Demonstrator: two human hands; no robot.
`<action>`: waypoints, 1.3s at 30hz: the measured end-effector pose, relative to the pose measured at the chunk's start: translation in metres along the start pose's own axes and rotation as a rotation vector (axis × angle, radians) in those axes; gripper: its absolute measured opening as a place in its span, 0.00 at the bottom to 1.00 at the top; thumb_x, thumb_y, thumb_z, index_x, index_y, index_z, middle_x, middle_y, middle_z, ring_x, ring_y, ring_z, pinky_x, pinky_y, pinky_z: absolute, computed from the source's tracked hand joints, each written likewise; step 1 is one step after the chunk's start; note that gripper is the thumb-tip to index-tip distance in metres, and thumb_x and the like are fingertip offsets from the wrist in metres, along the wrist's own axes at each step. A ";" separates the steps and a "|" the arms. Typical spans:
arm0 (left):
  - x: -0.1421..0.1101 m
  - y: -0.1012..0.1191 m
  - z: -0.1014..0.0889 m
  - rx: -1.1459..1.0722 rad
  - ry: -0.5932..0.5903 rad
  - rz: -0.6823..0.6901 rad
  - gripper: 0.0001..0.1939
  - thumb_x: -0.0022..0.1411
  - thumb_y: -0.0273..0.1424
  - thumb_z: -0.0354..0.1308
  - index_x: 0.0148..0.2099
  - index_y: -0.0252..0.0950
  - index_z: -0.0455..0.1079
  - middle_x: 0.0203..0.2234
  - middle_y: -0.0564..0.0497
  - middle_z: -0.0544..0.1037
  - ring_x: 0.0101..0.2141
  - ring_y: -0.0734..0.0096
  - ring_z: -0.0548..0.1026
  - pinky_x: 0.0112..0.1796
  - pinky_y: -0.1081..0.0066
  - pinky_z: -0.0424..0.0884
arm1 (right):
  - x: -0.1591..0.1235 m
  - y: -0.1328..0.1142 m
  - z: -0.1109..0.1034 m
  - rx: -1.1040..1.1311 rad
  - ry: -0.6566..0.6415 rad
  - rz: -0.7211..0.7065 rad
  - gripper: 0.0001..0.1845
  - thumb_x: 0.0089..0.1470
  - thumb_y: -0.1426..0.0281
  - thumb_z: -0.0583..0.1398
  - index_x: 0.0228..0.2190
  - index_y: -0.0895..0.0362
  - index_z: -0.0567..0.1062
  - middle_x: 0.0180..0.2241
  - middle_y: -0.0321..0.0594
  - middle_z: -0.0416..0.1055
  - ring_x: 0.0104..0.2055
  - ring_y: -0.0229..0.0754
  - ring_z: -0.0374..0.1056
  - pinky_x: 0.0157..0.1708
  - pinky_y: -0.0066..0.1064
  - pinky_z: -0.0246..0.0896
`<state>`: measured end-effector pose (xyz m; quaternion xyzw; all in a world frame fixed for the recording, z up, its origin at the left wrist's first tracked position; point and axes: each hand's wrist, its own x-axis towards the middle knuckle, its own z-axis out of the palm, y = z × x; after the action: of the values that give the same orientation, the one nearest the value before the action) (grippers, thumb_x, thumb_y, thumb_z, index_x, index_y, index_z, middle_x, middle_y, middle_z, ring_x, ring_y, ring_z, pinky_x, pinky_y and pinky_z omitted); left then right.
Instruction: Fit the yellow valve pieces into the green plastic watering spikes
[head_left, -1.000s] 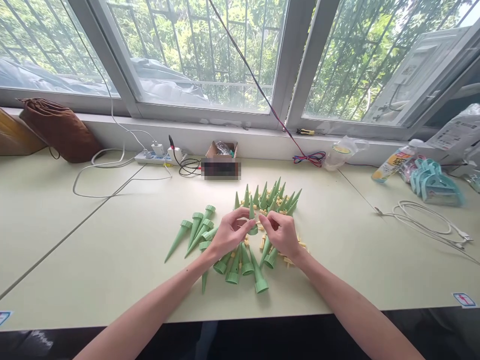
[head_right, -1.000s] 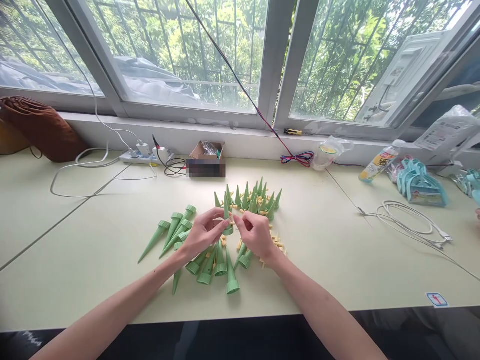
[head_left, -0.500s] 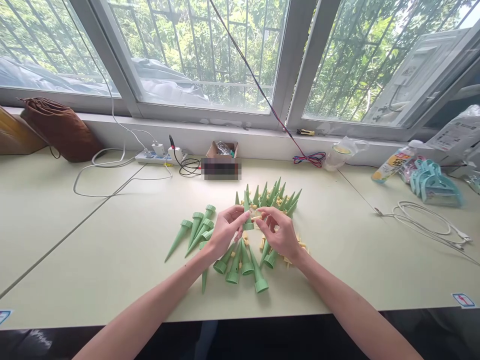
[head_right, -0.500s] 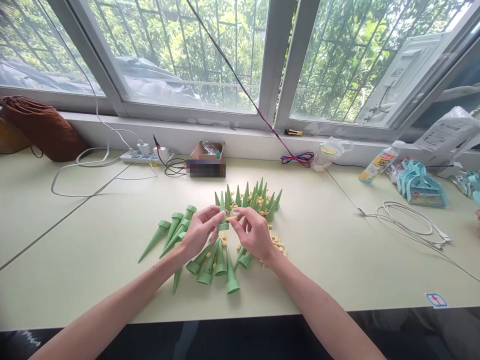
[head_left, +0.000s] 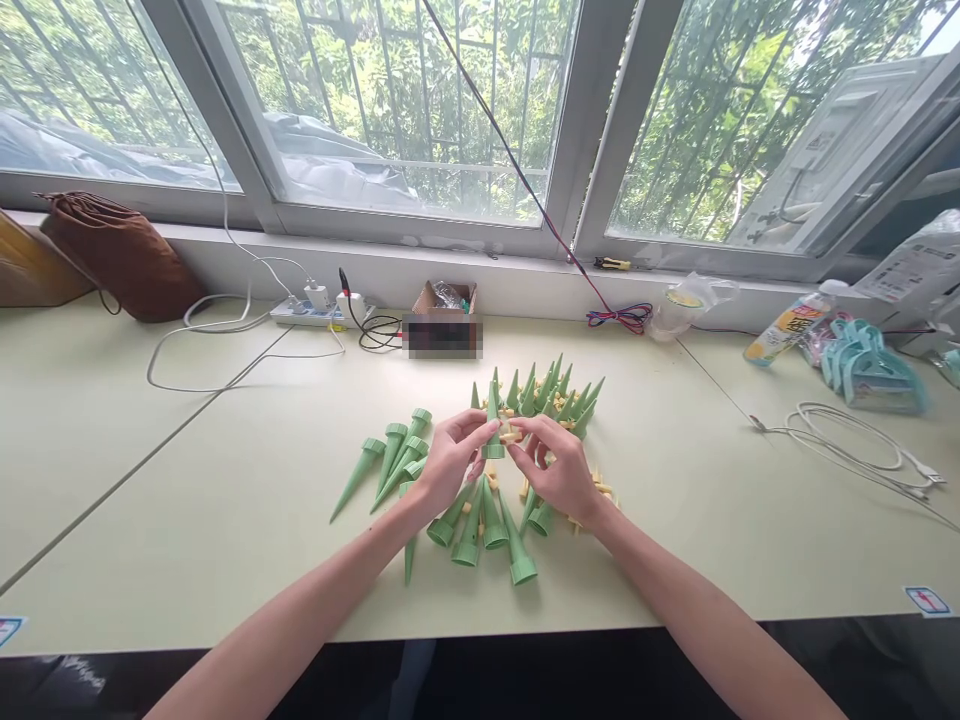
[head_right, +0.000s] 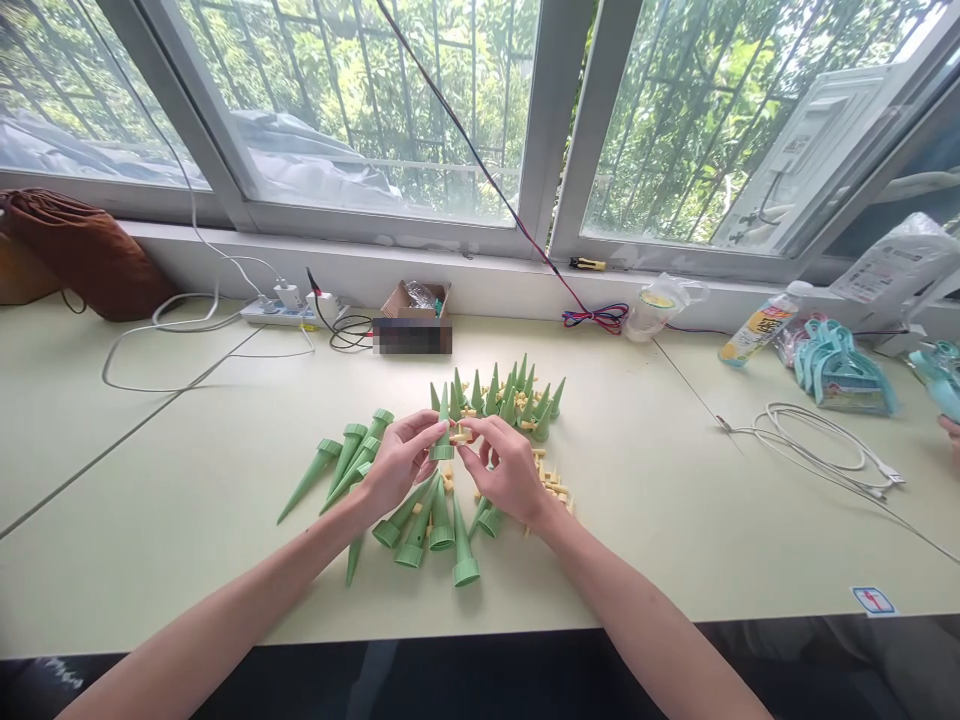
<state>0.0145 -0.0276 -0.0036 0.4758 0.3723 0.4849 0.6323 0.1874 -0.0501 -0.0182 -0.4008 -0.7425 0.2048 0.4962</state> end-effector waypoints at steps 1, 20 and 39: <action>0.000 0.000 0.000 0.000 0.001 0.000 0.15 0.56 0.40 0.66 0.32 0.34 0.70 0.23 0.57 0.70 0.13 0.87 0.56 0.11 0.80 0.51 | 0.000 0.000 0.000 -0.003 0.001 -0.004 0.14 0.60 0.69 0.60 0.48 0.53 0.73 0.35 0.39 0.71 0.24 0.34 0.64 0.23 0.27 0.64; -0.001 -0.004 -0.001 0.173 -0.029 0.109 0.13 0.60 0.40 0.64 0.38 0.34 0.71 0.29 0.53 0.73 0.15 0.85 0.60 0.13 0.81 0.57 | -0.001 0.002 0.002 0.042 0.039 -0.017 0.09 0.59 0.73 0.58 0.41 0.54 0.76 0.33 0.38 0.70 0.25 0.34 0.64 0.22 0.27 0.63; -0.003 -0.010 -0.003 0.362 -0.107 0.300 0.15 0.61 0.38 0.63 0.46 0.34 0.72 0.27 0.51 0.74 0.27 0.70 0.75 0.23 0.75 0.70 | 0.000 0.004 0.001 -0.011 0.035 0.013 0.06 0.55 0.76 0.58 0.34 0.57 0.75 0.25 0.34 0.64 0.23 0.35 0.59 0.24 0.28 0.60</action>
<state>0.0132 -0.0302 -0.0139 0.6565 0.3441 0.4729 0.4764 0.1875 -0.0477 -0.0213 -0.4119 -0.7323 0.1967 0.5054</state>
